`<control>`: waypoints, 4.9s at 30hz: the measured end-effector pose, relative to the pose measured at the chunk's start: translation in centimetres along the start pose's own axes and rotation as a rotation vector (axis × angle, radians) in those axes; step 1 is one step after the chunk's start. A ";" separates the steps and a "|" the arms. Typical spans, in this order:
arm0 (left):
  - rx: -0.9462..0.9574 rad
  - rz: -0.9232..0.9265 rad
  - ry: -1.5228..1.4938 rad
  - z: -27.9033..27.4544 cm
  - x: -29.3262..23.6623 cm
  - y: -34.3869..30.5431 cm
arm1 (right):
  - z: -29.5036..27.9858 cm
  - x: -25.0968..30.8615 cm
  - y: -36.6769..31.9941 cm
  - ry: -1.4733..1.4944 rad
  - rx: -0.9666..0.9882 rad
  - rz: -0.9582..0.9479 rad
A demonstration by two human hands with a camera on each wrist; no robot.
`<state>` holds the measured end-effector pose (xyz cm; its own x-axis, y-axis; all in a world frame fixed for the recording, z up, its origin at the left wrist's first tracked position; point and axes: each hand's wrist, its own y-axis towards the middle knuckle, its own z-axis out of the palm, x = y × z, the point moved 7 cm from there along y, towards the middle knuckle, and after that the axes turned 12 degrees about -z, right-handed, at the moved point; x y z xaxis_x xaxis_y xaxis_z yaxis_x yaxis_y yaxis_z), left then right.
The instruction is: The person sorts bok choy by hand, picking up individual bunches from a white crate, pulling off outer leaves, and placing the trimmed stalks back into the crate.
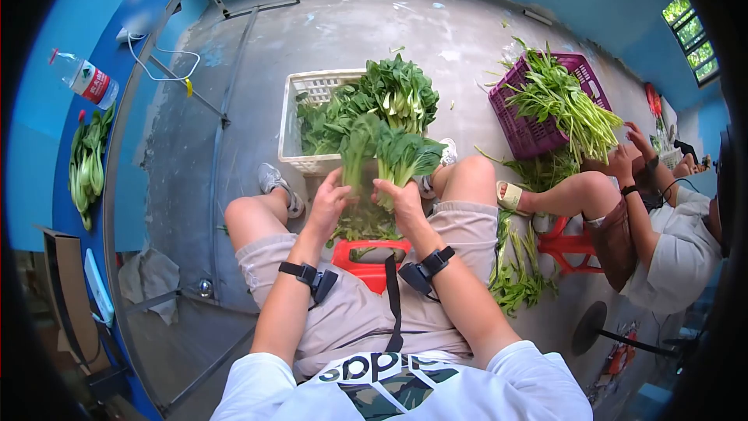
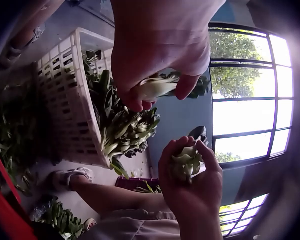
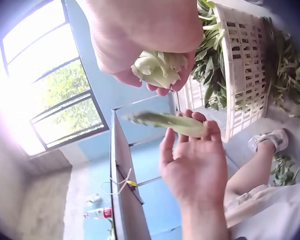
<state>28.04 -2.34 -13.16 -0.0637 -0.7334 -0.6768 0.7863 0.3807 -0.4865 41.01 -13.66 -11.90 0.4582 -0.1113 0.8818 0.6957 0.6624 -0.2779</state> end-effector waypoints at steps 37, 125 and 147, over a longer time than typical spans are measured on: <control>-0.146 0.040 -0.200 -1.3 2.0 1.2 | 0.5 -0.6 -0.3 -0.133 -0.074 -0.195; -0.243 0.312 0.502 1.0 -0.1 -0.5 | -1.2 -1.6 0.0 0.005 -0.215 -0.051; -0.157 0.229 0.497 1.7 -0.5 -1.0 | 0.6 -2.6 0.1 0.081 0.051 0.038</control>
<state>28.29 -3.33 -11.43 -0.2135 -0.2837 -0.9348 0.7156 0.6060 -0.3474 39.54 -12.91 -14.03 0.5283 -0.1432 0.8369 0.6489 0.7038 -0.2892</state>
